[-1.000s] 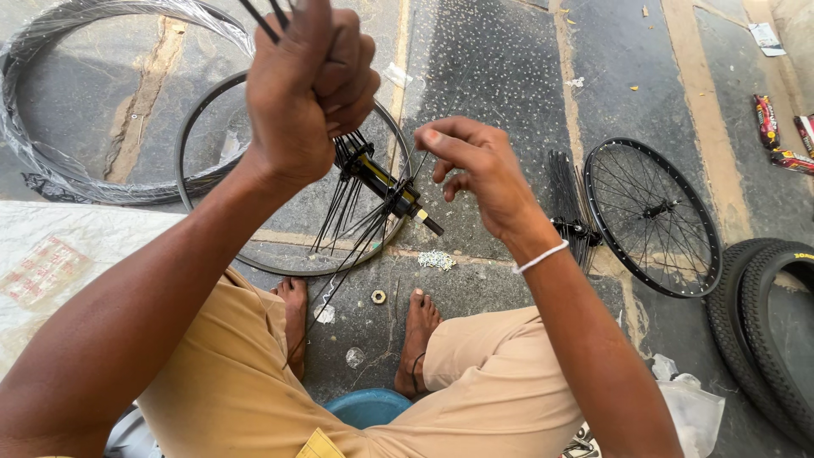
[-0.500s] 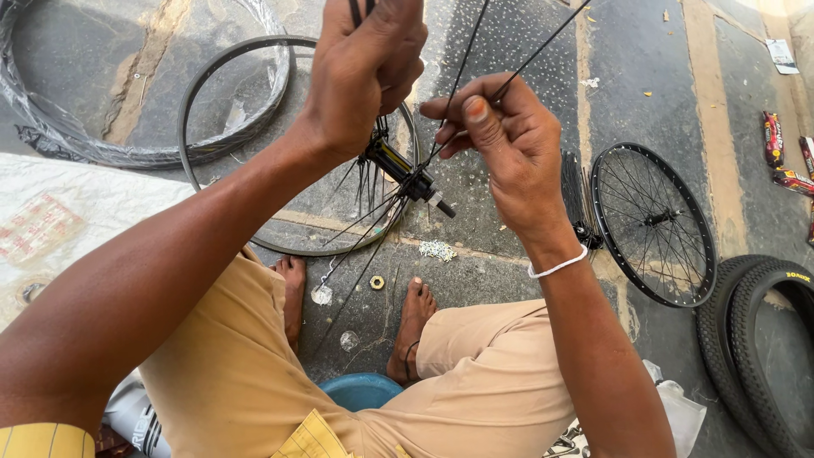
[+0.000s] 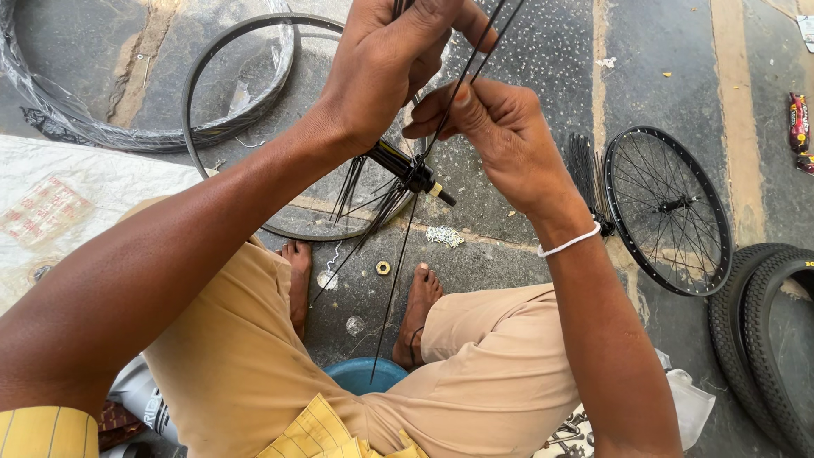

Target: The person laces a bicycle wheel by inserting spokes into the rim and hub. They handle the wheel, spokes, and rim, threading the spokes through the rim holes and securing them to the hub.

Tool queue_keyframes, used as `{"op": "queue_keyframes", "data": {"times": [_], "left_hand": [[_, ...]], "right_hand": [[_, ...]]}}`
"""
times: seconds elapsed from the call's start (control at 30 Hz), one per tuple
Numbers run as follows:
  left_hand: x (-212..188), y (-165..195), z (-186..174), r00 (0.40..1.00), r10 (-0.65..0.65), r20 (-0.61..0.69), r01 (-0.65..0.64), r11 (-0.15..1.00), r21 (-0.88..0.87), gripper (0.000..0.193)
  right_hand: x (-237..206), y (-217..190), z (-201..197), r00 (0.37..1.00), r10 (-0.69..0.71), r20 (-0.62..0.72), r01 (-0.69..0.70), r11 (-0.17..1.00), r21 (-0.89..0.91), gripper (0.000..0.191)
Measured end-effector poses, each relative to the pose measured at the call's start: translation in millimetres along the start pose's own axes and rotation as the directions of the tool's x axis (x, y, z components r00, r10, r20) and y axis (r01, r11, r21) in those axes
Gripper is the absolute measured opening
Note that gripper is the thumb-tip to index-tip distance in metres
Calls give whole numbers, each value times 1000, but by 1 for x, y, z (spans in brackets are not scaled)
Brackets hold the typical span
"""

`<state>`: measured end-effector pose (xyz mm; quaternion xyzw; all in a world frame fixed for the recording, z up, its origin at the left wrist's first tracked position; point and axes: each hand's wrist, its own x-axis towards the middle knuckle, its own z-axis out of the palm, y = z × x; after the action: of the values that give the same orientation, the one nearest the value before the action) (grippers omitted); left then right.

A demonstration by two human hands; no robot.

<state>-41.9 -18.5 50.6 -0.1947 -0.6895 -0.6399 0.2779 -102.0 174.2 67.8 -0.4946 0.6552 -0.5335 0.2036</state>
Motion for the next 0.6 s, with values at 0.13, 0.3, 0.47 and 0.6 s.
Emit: {"op": "queue_keyframes", "data": {"times": [0.13, 0.3, 0.47, 0.6], "left_hand": [[-4, -3, 2, 1000, 6, -18, -6, 1000, 17, 59], [0, -7, 3, 996, -92, -11, 92, 995, 47, 46], [-1, -6, 5, 996, -92, -13, 93, 994, 59, 32], [-2, -17, 10, 990, 10, -143, 2, 996, 86, 24]], "right_hand": [[1, 3, 2, 997, 59, -55, -52, 990, 134, 54], [-3, 2, 0, 999, 45, 16, -46, 991, 125, 55], [-2, 6, 9, 998, 67, -5, -66, 992, 111, 59], [1, 6, 18, 961, 111, -252, -115, 993, 0, 72]]}}
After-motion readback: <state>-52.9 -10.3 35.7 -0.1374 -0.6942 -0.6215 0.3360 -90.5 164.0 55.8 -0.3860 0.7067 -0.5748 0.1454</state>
